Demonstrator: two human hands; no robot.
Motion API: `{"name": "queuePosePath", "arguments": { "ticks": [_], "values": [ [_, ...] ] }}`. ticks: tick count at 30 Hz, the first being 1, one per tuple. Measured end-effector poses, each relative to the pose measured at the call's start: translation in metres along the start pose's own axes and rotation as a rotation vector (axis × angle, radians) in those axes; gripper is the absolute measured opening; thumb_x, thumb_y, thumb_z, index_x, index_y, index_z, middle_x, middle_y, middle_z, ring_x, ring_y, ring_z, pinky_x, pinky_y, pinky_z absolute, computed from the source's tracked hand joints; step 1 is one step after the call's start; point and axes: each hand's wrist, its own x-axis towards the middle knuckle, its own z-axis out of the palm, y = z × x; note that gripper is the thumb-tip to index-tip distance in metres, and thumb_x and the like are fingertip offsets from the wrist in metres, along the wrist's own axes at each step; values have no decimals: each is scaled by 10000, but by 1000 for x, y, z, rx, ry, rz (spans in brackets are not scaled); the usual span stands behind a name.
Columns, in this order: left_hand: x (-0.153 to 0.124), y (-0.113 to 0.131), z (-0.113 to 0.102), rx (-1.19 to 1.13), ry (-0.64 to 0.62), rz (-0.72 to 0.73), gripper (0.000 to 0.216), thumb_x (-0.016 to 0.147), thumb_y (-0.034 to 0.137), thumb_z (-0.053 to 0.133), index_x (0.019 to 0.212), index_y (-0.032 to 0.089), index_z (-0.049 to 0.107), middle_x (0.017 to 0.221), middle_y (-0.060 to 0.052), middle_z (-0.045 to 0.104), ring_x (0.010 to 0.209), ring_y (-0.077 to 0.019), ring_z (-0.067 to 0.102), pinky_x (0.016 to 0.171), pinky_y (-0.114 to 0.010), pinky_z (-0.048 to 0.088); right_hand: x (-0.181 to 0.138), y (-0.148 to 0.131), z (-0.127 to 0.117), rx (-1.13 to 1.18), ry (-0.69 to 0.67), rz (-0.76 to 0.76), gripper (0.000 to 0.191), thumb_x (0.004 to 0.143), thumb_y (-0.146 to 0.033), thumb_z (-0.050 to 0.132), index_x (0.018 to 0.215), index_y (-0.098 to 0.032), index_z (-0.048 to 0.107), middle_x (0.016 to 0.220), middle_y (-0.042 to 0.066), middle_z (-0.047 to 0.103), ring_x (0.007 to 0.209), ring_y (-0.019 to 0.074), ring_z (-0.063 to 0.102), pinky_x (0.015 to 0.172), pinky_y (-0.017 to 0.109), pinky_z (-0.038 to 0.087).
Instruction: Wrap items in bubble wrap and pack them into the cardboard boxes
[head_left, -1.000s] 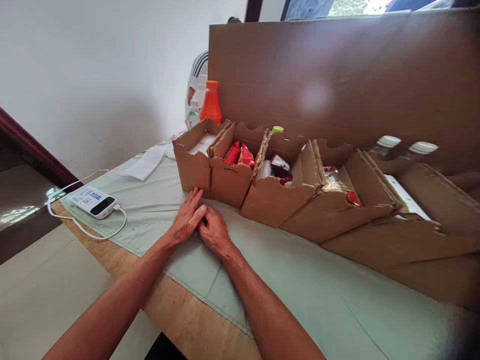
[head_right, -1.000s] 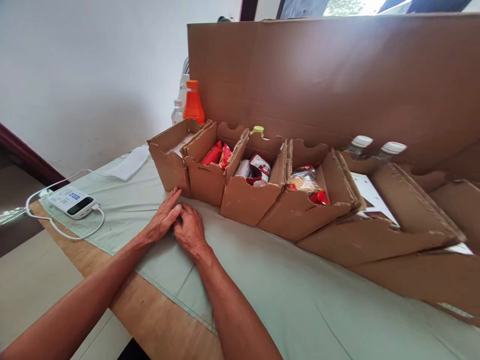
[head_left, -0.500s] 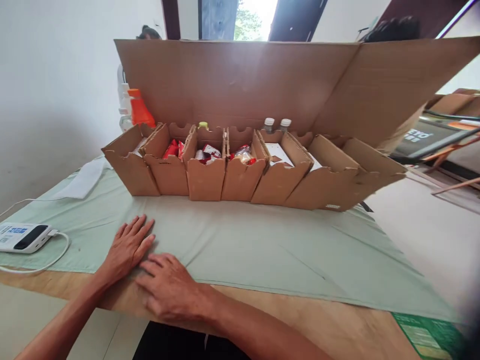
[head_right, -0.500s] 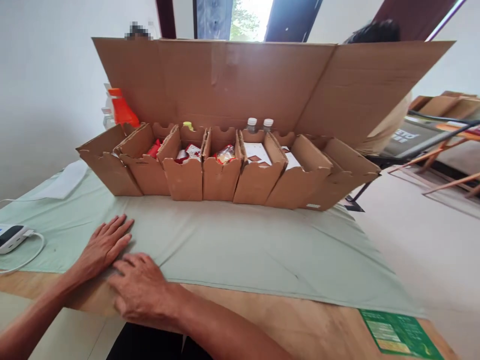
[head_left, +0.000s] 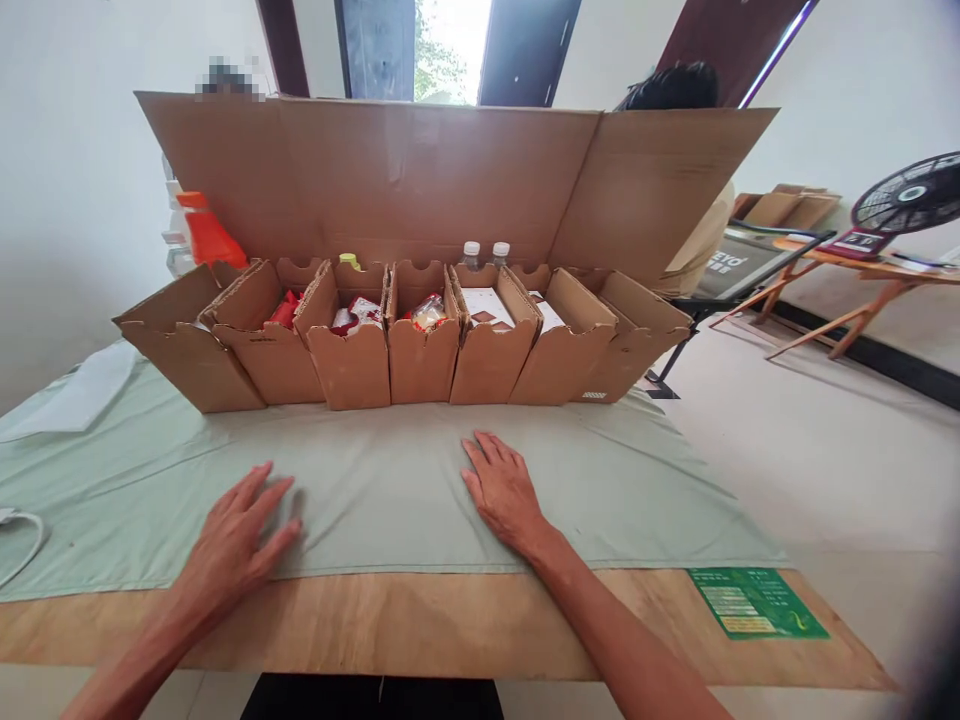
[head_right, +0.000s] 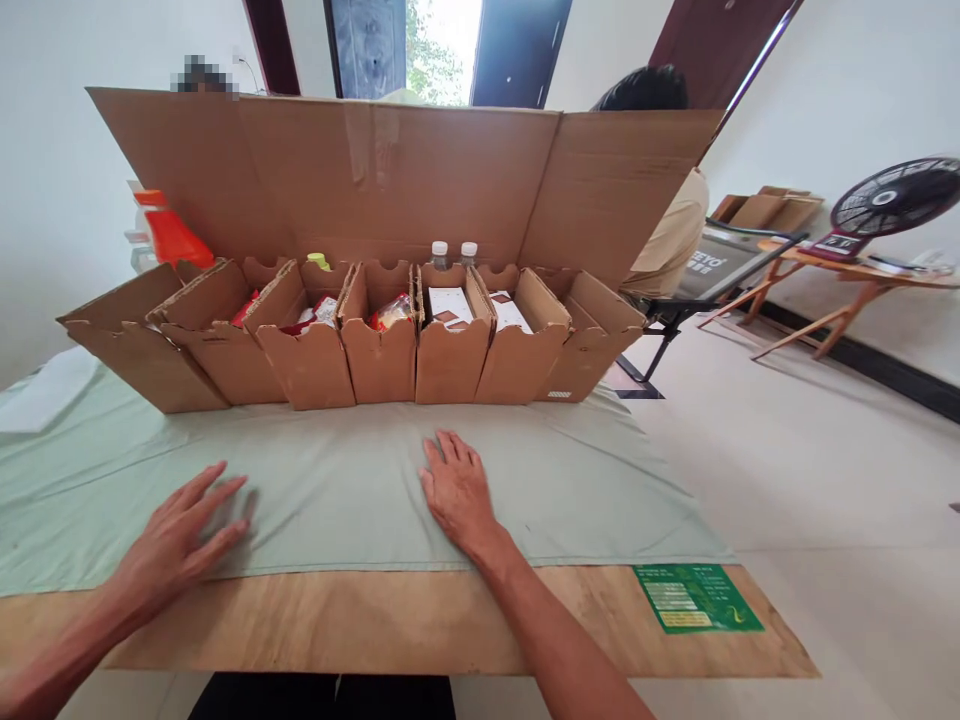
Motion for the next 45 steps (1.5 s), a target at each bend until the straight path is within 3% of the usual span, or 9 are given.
{"name": "queuePosePath", "arguments": {
  "ticks": [3,6,10,16,36,40,45],
  "values": [
    [32,46,6,-92,33,168,491,1009,472,437,1364,198,638,1590,-177,474,1483,-362,435,1130,-550,465,-5,-10,5,-44,5,1,492,1023,-234,452,1491,-120,549,1606,171,438,1509,335,358,1206,514,321],
    [66,89,18,-120,11,248,475,1021,432,456,1390,183,620,1625,-188,421,1530,-371,356,1169,-579,417,-4,-11,4,-80,10,-3,480,1024,-245,478,1485,-136,559,1593,161,459,1496,325,383,1195,500,345],
    [88,116,39,-105,-75,289,503,1016,442,484,1425,174,604,1609,-191,449,1512,-386,384,1181,-609,390,-4,-6,3,-109,15,-4,474,1030,-257,490,1487,-152,560,1591,151,465,1487,321,399,1186,494,363],
    [80,108,57,-52,-90,327,547,1024,483,458,1462,180,581,1606,-170,463,1497,-380,415,1207,-617,349,-5,-5,4,-100,14,-13,473,1032,-272,502,1485,-150,565,1585,147,476,1484,316,402,1188,487,365],
    [81,102,60,-30,-40,371,557,1021,490,413,1420,160,617,1566,-188,509,1443,-392,480,1153,-632,404,-11,-7,2,-49,-3,-14,457,1019,-253,514,1456,-133,581,1582,170,471,1480,322,400,1188,514,364],
    [80,100,61,-52,-29,376,547,1020,499,416,1417,182,620,1570,-164,512,1449,-370,474,1166,-608,399,-40,-21,1,-21,-24,-45,463,1013,-290,537,1454,-157,584,1593,145,465,1497,301,382,1220,511,333],
    [80,97,63,-102,-13,392,549,1015,522,421,1401,195,634,1563,-155,523,1441,-378,482,1158,-607,405,-106,-38,-14,267,-179,-312,426,996,-353,591,1403,-232,620,1593,51,485,1510,237,370,1275,455,257]
  ]
}}
